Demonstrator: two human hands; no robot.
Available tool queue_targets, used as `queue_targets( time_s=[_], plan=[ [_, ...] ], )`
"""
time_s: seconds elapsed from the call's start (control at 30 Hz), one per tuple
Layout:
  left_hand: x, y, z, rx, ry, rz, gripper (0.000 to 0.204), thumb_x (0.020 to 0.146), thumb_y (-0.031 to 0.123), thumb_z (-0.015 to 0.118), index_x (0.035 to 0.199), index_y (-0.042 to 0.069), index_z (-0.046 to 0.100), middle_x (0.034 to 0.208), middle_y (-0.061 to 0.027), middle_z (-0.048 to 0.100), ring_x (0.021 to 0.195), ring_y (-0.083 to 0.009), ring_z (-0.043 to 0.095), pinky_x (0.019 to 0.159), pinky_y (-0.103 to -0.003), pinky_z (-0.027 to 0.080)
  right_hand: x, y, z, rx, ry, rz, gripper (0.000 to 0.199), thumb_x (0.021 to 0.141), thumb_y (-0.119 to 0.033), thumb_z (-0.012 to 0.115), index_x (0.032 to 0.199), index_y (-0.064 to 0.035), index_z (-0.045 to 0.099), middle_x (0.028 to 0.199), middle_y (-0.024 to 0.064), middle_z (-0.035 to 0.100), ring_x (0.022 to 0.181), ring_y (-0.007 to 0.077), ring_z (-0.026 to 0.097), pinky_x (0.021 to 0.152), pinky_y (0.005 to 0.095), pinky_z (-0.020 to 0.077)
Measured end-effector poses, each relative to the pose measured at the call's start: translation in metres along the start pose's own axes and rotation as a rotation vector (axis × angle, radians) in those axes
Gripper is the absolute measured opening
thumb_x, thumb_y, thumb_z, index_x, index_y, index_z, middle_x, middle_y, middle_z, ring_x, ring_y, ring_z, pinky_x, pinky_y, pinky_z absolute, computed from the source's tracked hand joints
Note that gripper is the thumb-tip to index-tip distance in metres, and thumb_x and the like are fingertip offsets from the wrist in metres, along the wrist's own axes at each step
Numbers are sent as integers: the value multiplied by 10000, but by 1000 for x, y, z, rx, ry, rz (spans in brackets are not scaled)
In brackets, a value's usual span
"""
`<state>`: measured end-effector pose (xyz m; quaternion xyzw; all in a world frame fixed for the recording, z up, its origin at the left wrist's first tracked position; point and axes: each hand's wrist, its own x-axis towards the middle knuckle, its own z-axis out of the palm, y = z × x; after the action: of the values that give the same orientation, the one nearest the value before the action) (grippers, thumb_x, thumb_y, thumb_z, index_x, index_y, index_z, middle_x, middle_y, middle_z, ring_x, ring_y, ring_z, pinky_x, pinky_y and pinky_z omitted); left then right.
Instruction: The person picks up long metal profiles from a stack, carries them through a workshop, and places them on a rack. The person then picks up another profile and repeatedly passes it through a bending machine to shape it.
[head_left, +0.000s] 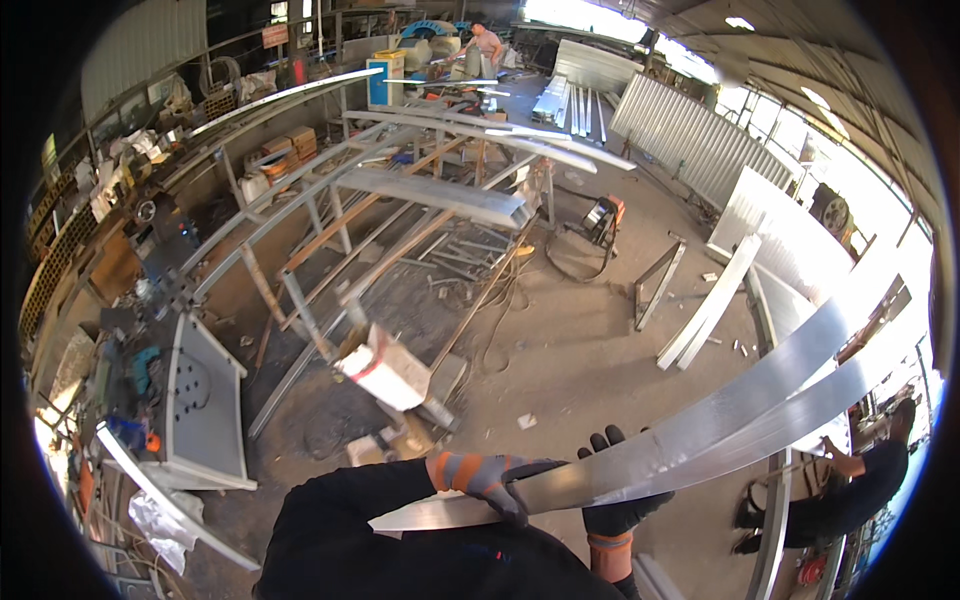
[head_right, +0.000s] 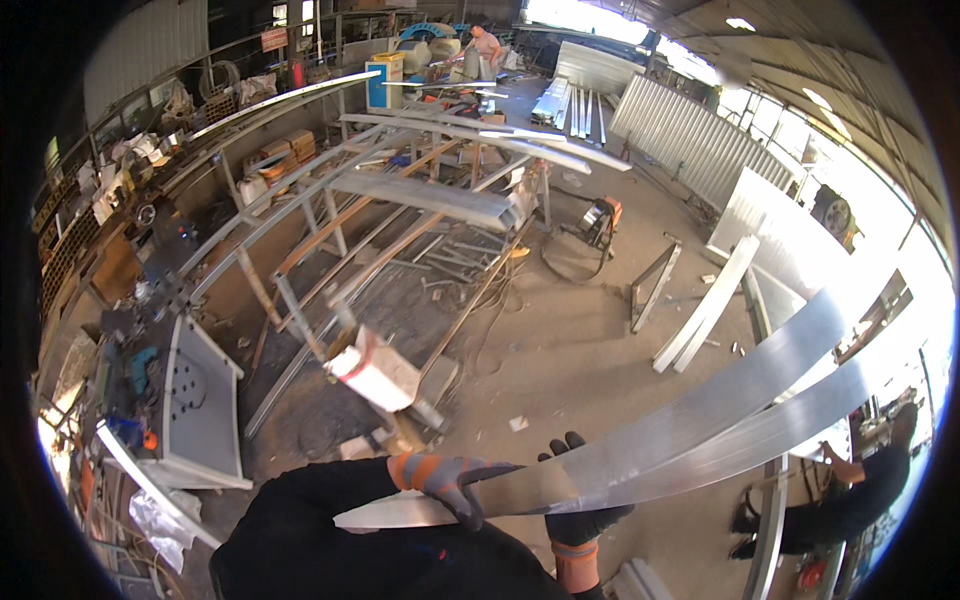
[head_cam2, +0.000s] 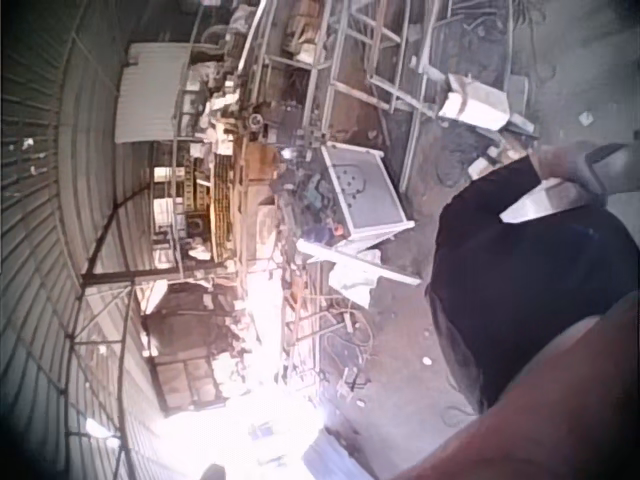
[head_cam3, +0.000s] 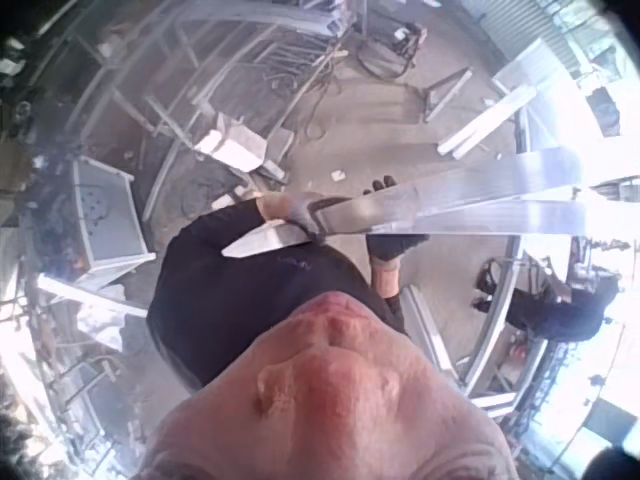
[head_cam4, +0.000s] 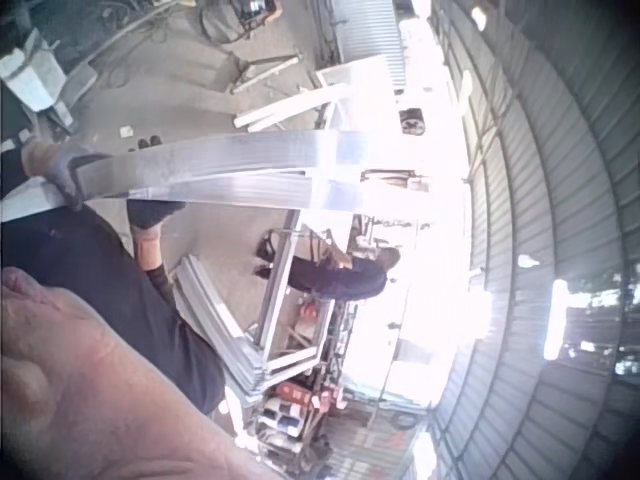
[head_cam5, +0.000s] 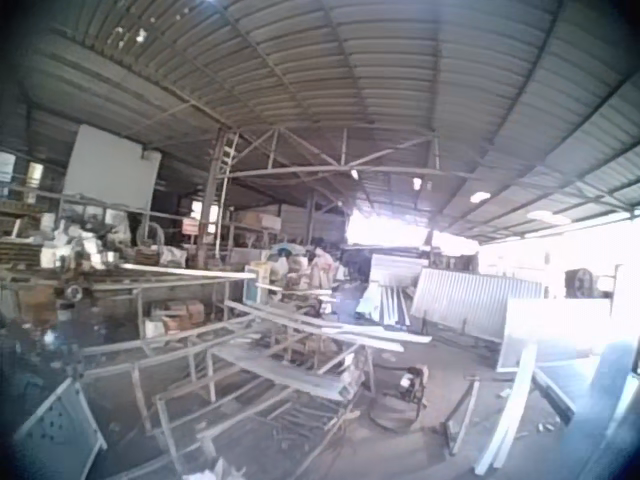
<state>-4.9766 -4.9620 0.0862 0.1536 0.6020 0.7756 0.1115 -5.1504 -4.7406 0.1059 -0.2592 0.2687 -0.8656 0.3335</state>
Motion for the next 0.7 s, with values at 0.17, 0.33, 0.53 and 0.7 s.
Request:
queue_targets(
  time_s=[0.17,0.33,0.53,0.7],
  plan=[
    [117,121,-167,402,335,309,1263,788,268,1047,1771,0,301,1692,-150,522,1557,-226,490,1275,-413,418,217,-9,-26,-554,-9,-470,1002,1081,-499,720,1782,33,241,1754,232,445,1559,388,500,1310,549,373],
    [264,181,-327,461,598,564,1316,731,264,1073,1771,1,310,1727,-150,502,1573,-239,485,1290,-421,406,354,5,-136,-855,-37,-148,1074,946,-244,872,1794,7,262,1705,219,515,1562,348,512,1279,503,409],
    [465,171,-486,149,696,680,1043,751,204,1051,1620,-5,513,1430,-83,713,1281,-170,640,1118,-375,513,522,29,-318,-1344,-48,-121,1152,838,-242,998,1752,3,342,1714,254,497,1574,375,501,1269,516,428],
    [587,158,-610,-154,874,571,706,851,53,923,1487,20,618,1331,-84,775,1182,-204,754,1028,-379,628,705,-48,-448,-1571,-150,-222,1359,688,-439,1089,1721,45,352,1661,319,494,1492,510,531,1226,548,478]
  ],
)
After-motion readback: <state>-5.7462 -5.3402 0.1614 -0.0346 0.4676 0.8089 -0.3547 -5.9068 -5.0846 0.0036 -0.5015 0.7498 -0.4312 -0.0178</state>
